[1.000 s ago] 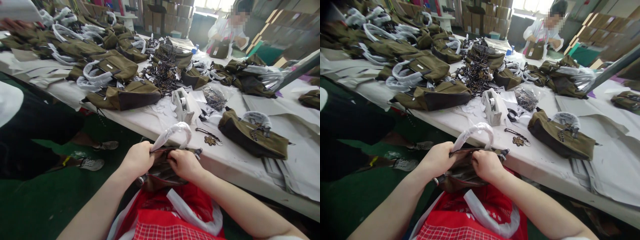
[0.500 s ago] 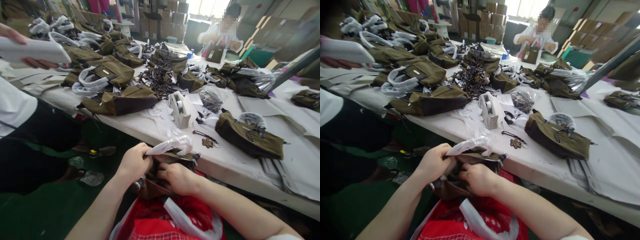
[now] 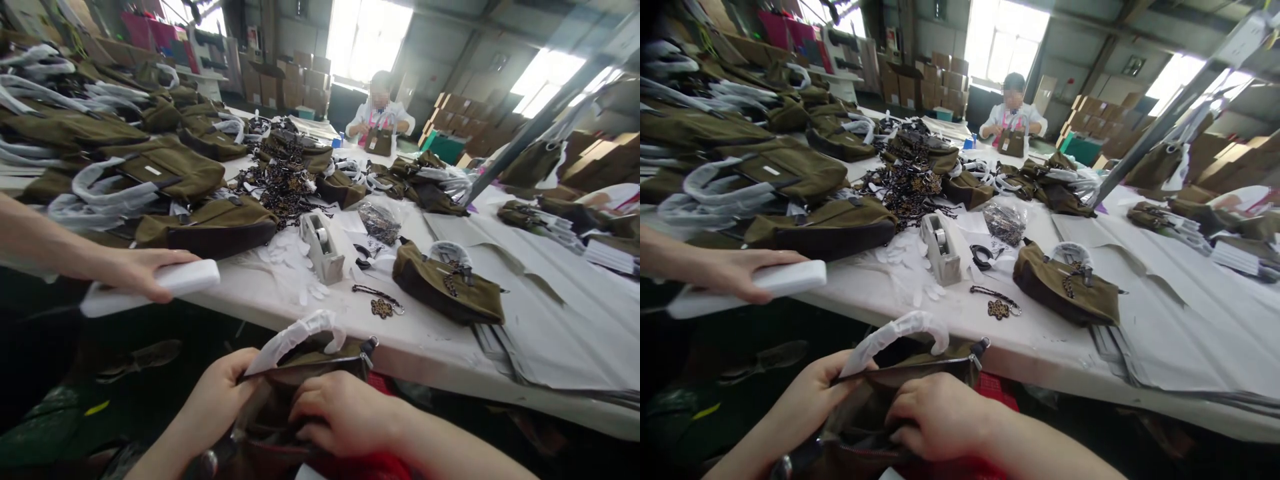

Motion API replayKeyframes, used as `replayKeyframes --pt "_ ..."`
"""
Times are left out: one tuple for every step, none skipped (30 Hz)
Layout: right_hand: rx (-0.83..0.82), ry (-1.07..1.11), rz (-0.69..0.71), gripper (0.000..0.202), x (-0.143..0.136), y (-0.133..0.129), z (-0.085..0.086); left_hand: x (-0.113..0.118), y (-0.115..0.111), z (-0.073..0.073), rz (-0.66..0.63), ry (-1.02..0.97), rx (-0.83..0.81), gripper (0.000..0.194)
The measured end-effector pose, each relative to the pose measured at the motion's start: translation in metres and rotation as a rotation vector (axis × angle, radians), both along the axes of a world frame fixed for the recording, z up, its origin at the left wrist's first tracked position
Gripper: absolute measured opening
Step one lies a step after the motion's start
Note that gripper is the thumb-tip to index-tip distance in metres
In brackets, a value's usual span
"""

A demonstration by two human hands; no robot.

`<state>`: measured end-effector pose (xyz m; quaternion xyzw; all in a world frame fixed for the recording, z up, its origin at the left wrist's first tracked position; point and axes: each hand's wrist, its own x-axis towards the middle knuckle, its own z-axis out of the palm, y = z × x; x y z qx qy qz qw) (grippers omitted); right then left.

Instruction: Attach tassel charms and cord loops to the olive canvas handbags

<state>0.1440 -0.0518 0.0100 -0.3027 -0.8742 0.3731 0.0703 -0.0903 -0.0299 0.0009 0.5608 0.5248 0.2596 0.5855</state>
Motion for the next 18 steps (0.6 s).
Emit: replayKeyframes --pt "-0.014 0.024 -0.006 0.023 0.001 0.001 0.002 -0.002 -0.001 -0.001 -0.007 -0.004 -0.011 0.02" --pt "-0.025 0.048 -0.011 0.023 0.001 0.003 0.004 -0.003 -0.002 -0.002 -0.01 -0.004 -0.014 0.02" --pt "-0.033 0.075 -0.014 0.022 0.002 0.004 0.007 -0.004 -0.003 -0.002 -0.015 0.0 -0.013 0.02" --pt "-0.046 0.108 -0.016 0.02 0.003 0.005 0.011 -0.005 -0.004 -0.002 -0.014 0.006 -0.004 0.02" --pt "-0.066 0.145 -0.015 0.017 0.004 0.005 0.016 -0.006 -0.005 -0.002 -0.014 0.013 0.007 0.019" --pt "-0.094 0.189 -0.014 0.014 0.005 0.006 0.022 -0.006 -0.005 -0.002 -0.017 0.018 0.018 0.018" --pt "-0.124 0.24 -0.021 0.012 0.007 0.006 0.028 -0.007 -0.006 -0.003 -0.023 0.022 0.027 0.017" --pt "-0.146 0.296 -0.049 0.012 0.01 0.008 0.035 -0.007 -0.007 -0.003 -0.032 0.025 0.034 0.016" --pt "-0.158 0.352 -0.106 0.013 0.014 0.01 0.04 -0.007 -0.007 -0.004 -0.043 0.028 0.04 0.015" --pt "-0.156 0.402 -0.196 0.015 0.018 0.013 0.045 -0.007 -0.008 -0.005 -0.05 0.034 0.044 0.015" --pt "-0.135 0.436 -0.313 0.017 0.023 0.018 0.047 -0.007 -0.008 -0.006 -0.054 0.041 0.042 0.015" --pt "-0.1 0.448 -0.444 0.02 0.027 0.025 0.047 -0.006 -0.009 -0.007 -0.053 0.048 0.038 0.016" --pt "-0.057 0.433 -0.571 0.022 0.032 0.034 0.043 -0.005 -0.01 -0.008 -0.047 0.054 0.034 0.016" --pt "-0.01 0.393 -0.676 0.023 0.036 0.044 0.038 -0.004 -0.01 -0.008 -0.043 0.058 0.032 0.016" --pt "0.042 0.334 -0.748 0.023 0.04 0.055 0.03 -0.002 -0.011 -0.008 -0.043 0.059 0.036 0.018" --pt "0.094 0.266 -0.788 0.021 0.042 0.067 0.022 0.0 -0.012 -0.008 -0.048 0.058 0.047 0.019" --pt "0.14 0.195 -0.803 0.018 0.044 0.078 0.013 0.001 -0.013 -0.007 -0.056 0.057 0.064 0.02" --pt "0.18 0.122 -0.8 0.015 0.044 0.088 0.005 0.003 -0.014 -0.005 -0.067 0.058 0.083 0.02"
